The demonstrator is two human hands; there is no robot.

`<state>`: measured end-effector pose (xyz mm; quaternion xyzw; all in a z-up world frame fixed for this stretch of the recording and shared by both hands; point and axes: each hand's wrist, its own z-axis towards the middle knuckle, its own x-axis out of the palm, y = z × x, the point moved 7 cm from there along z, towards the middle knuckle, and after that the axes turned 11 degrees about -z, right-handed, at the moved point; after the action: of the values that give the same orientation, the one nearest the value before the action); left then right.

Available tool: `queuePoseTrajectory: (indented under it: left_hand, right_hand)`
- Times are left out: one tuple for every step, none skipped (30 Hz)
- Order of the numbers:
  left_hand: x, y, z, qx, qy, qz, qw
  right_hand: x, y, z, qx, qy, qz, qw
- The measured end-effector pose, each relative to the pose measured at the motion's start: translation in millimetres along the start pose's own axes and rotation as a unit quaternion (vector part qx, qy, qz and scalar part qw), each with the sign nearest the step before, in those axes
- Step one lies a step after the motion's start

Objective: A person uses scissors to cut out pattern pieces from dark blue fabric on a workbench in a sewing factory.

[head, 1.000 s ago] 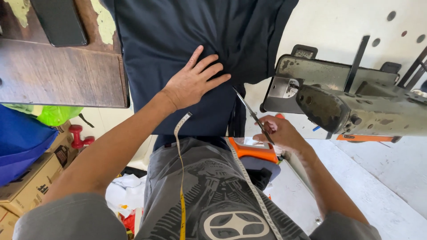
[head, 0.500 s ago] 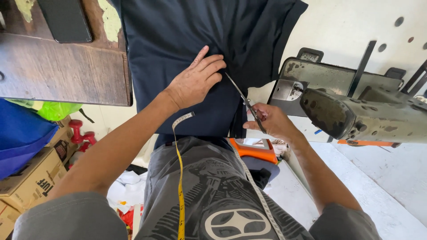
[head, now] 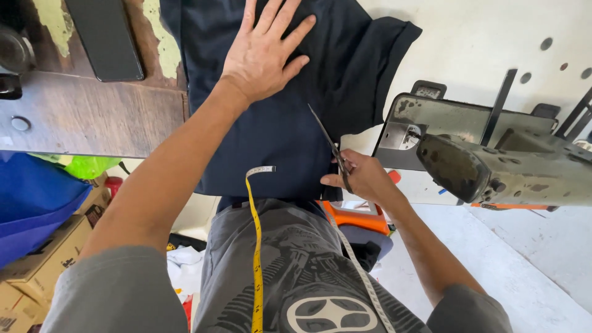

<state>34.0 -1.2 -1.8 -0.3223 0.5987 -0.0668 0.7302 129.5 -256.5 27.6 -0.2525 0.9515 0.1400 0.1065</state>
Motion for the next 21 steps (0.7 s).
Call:
queuePoseTrajectory:
  left_hand:
    - [-0.3, -0.2, -0.5, -0.005, 0.004, 0.004, 1.0]
    - [-0.7, -0.3, 0.6, -0.008, 0.008, 0.008, 1.0]
    - [-1.1, -0.1, 1.6, -0.006, 0.009, 0.007, 1.0]
    - [-0.9, 0.7, 1.3, -0.011, 0.01, -0.006, 1.0]
    - [-0.8, 1.6, 0.6, -0.016, 0.011, -0.019, 1.0]
    - [-0.2, 2.6, 1.0, -0.017, 0.012, -0.019, 1.0]
    - [-0.2, 3.2, 1.3, -0.016, 0.011, -0.02, 1.0]
    - [0.0, 2.7, 2.0, -0.013, 0.011, -0.023, 1.0]
    - [-1.3, -0.2, -0.9, -0.013, 0.013, -0.024, 1.0]
    - [-5.2, -1.2, 0.3, -0.01, 0.009, -0.009, 1.0]
    - [-9.6, -2.6, 1.6, -0.007, 0.006, 0.005, 1.0]
    - [-9.9, -3.4, 2.0, -0.004, 0.003, 0.009, 1.0]
    - [-9.6, -3.6, 2.6, -0.004, 0.004, 0.015, 1.0]
    - [-9.0, -3.6, 1.8, -0.005, 0.006, 0.022, 1.0]
    - [-10.7, -1.4, 4.5, -0.003, 0.005, 0.025, 1.0]
    - [-9.4, -1.4, 4.3, -0.008, 0.01, 0.02, 1.0]
    - [-8.2, -1.4, 4.3, -0.012, 0.014, 0.015, 1.0]
    - [-8.3, -2.8, 4.8, -0.009, 0.012, 0.019, 1.0]
    - [-10.2, -3.8, 5.7, -0.006, 0.001, 0.012, 1.0]
    - [-13.6, -2.0, 7.5, -0.003, -0.01, 0.007, 1.0]
    - [-17.1, 2.4, 12.5, 0.002, -0.013, 0.014, 1.0]
  right_hand:
    - [-0.5, 3.9, -0.7, 0.015, 0.005, -0.004, 1.0]
    - [-2.0, 7.9, -1.4, 0.03, 0.009, -0.008, 0.999]
    - [1.2, 1.0, 2.2, 0.031, 0.008, -0.006, 0.999]
    - [4.5, -2.0, 5.7, 0.001, 0.006, 0.026, 1.0]
    - [7.9, -4.8, 8.9, -0.028, 0.005, 0.058, 0.998]
    - [12.8, -9.1, 11.4, -0.028, 0.006, 0.058, 0.998]
    - [15.7, -10.0, 13.2, -0.053, -0.003, 0.079, 0.995]
    - [18.6, -11.6, 13.5, -0.077, -0.014, 0.1, 0.992]
    - [21.3, -10.7, 10.0, -0.075, -0.013, 0.101, 0.992]
    - [20.4, -8.0, 9.7, -0.078, -0.01, 0.114, 0.99]
    - [19.2, -5.1, 8.8, -0.08, -0.008, 0.128, 0.988]
    - [15.7, 2.2, 6.1, -0.084, -0.012, 0.128, 0.988]
    - [14.1, 3.6, 4.2, -0.044, -0.007, 0.109, 0.993]
    - [13.6, 5.0, 1.9, -0.005, -0.001, 0.09, 0.996]
    - [10.1, 13.7, 6.0, -0.008, -0.003, 0.091, 0.996]
    - [7.2, 18.4, 6.8, 0.001, -0.02, 0.072, 0.997]
    - [3.9, 23.1, 7.7, 0.01, -0.037, 0.052, 0.998]
    - [7.4, 19.3, 10.0, 0.007, -0.041, 0.054, 0.998]
    - [10.2, 15.6, 12.3, 0.006, -0.047, 0.059, 0.997]
    - [12.4, 14.4, 17.5, 0.003, -0.053, 0.065, 0.996]
    - [10.0, 17.7, 19.6, -0.004, -0.059, 0.067, 0.996]
